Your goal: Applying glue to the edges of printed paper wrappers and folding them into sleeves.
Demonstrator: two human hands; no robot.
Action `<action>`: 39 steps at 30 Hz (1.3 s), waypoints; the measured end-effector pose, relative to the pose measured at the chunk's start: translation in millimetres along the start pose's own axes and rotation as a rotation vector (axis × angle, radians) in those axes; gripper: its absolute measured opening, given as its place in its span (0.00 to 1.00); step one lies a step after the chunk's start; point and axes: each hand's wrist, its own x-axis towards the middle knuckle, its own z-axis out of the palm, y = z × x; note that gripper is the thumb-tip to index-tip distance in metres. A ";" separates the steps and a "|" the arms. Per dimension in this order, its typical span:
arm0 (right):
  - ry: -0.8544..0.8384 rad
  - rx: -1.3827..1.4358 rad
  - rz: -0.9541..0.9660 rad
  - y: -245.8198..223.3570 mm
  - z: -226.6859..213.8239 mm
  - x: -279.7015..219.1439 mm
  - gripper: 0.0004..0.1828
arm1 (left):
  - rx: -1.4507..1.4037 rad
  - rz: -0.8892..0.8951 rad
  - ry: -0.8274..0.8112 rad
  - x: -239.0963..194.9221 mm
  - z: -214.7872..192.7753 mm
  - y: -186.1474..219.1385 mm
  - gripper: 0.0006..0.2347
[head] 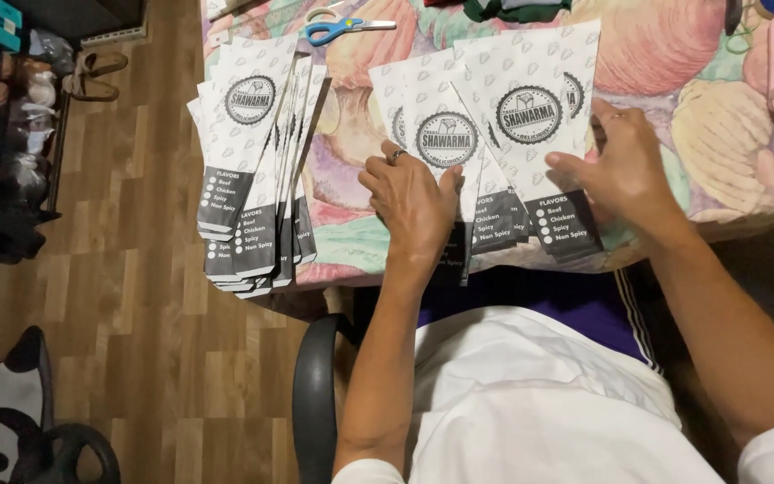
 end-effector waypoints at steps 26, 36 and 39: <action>-0.155 -0.297 -0.737 -120.7 -68.0 -19.6 0.54 | -1.807 -0.464 -0.279 -8.2 -49.1 40.7 0.35; 0.429 -0.574 -1.040 -81.1 -61.9 -29.4 0.13 | -2.283 -0.663 0.062 14.4 -0.5 50.2 0.30; 0.314 -0.466 -1.010 -80.4 -50.5 -28.6 0.16 | -2.498 -0.410 -0.085 12.9 14.0 47.1 0.33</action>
